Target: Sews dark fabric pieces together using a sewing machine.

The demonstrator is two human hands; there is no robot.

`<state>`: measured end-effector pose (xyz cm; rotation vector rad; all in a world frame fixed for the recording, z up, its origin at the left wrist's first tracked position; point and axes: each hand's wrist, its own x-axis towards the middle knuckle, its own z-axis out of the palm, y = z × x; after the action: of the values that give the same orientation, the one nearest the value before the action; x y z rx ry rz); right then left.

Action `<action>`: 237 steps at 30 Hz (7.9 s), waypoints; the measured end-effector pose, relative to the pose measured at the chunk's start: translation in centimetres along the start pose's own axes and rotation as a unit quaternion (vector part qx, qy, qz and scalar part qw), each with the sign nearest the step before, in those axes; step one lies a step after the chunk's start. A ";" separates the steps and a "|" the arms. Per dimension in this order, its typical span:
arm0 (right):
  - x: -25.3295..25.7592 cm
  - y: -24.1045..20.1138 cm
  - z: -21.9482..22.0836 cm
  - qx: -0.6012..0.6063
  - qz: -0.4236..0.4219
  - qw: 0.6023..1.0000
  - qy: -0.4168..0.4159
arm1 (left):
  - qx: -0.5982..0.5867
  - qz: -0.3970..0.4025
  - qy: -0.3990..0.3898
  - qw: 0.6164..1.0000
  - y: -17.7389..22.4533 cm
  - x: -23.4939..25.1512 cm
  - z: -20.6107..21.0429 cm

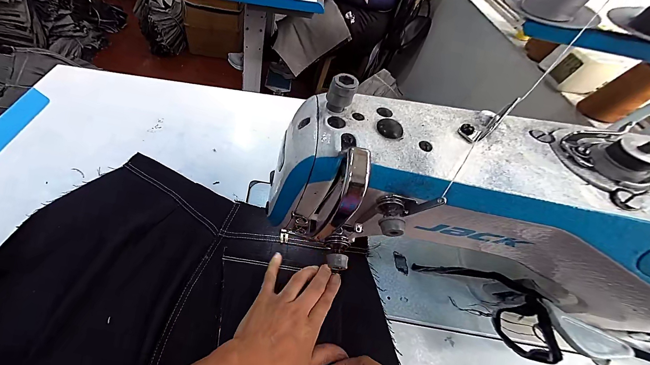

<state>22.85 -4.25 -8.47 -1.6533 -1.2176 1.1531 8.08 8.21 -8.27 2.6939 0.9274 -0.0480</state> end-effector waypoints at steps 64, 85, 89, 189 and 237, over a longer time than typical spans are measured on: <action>12.3 0.4 -2.1 -0.324 -0.191 0.912 0.165 | 0.041 -0.020 0.144 0.989 -0.7 -1.3 2.2; 12.4 0.4 -2.3 -0.329 -0.175 0.917 0.142 | -0.008 -0.031 0.113 0.993 -2.6 -2.0 1.3; 12.3 0.4 -2.3 -0.329 -0.172 0.917 0.145 | -0.007 -0.017 0.090 0.996 -3.1 -2.2 1.3; 9.4 2.7 0.7 -0.364 -0.337 0.832 0.246 | 0.061 -0.015 0.166 0.984 -1.9 -1.3 2.6; 11.3 0.7 5.0 -0.361 -0.315 0.860 0.176 | 0.054 -0.059 0.159 0.984 -8.3 -3.1 1.2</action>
<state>19.78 6.84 -13.14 -1.6424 -1.8650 -0.0475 0.64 12.30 -11.19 2.7937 1.2088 0.3258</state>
